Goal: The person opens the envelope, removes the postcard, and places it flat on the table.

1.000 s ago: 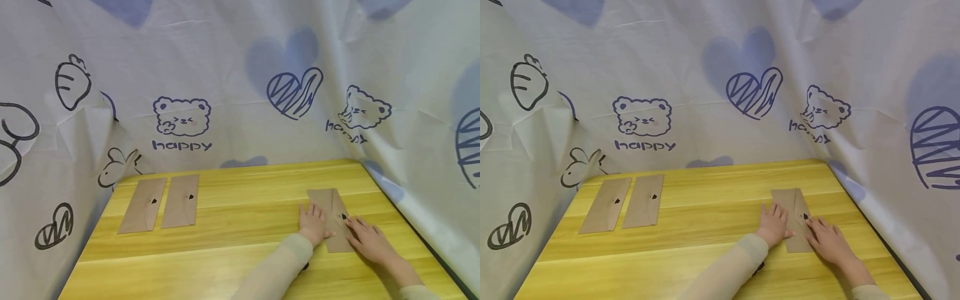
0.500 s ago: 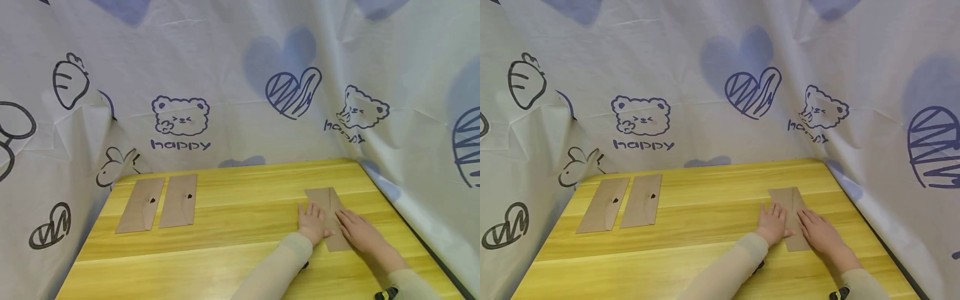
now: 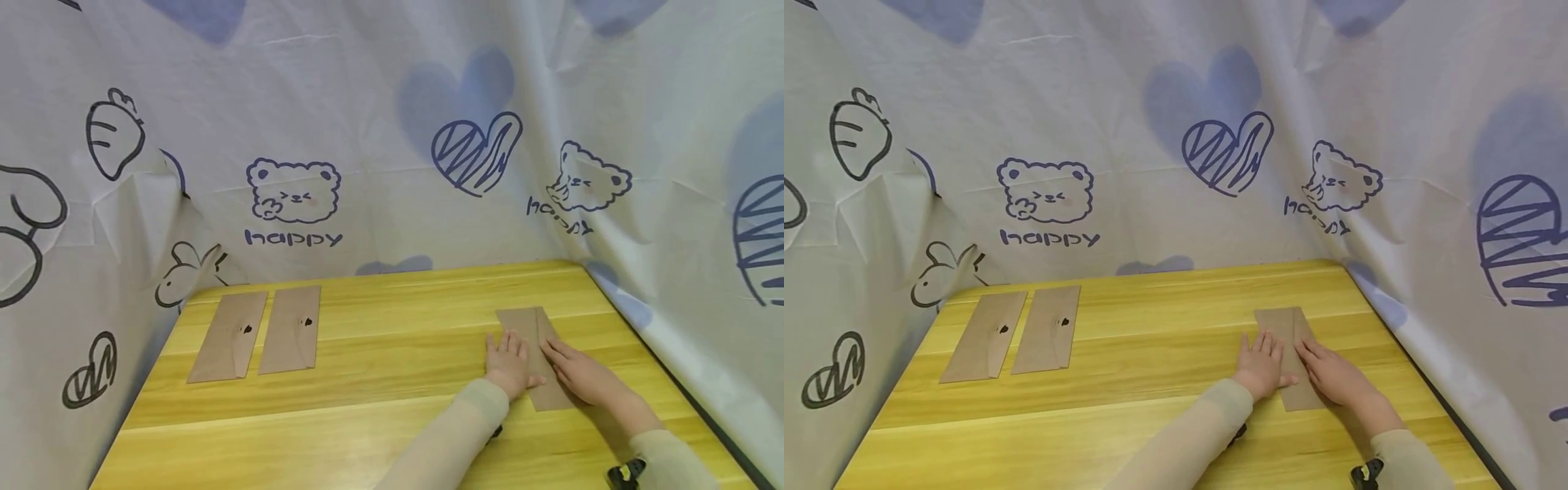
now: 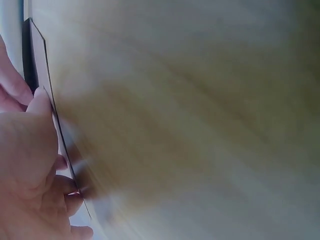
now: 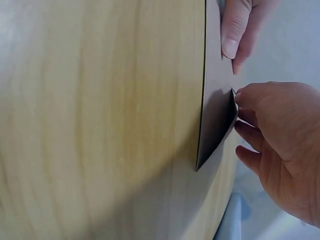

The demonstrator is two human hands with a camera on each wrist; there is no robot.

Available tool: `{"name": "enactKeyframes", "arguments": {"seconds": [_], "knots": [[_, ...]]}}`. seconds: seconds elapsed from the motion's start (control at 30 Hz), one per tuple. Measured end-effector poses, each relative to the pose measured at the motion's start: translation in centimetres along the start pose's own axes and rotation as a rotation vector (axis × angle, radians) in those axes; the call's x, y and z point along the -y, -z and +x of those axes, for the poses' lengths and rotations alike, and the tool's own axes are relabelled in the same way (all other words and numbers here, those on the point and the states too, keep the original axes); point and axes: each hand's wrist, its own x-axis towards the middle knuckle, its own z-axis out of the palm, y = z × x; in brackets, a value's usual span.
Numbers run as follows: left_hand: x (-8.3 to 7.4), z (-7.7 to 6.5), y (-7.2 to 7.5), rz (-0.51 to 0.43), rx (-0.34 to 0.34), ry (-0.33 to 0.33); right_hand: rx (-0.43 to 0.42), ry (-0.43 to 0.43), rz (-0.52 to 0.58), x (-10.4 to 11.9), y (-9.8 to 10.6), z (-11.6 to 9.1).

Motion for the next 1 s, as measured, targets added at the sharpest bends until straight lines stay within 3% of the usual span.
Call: {"name": "enactKeyframes", "arguments": {"seconds": [0.17,0.37,0.5,0.63,0.77,0.9,1.0], "knots": [[0.4,0.1,-0.1,0.018,-0.035,-0.006,-0.041,-0.006,0.008,-0.4,0.4,-0.1],[0.3,0.1,0.0,0.031,-0.045,-0.009,-0.212,0.017,-0.113,-2.0,0.2,-1.1],[0.3,0.1,0.3,0.029,-0.044,-0.009,-0.235,-0.042,-0.183,-3.2,0.2,-2.0],[0.4,0.1,0.4,0.029,-0.047,-0.009,-0.172,-0.122,-0.214,-4.1,0.0,-2.6],[0.4,-0.1,0.7,0.035,-0.051,-0.008,-0.044,-0.198,-0.222,-4.6,0.0,-2.9],[0.4,-0.1,0.6,0.021,-0.056,-0.013,0.055,-0.240,-0.165,-5.0,-0.3,-3.3],[0.6,0.1,0.4,-0.002,-0.054,-0.023,0.064,-0.240,-0.115,-5.4,-0.8,-3.4]]}}
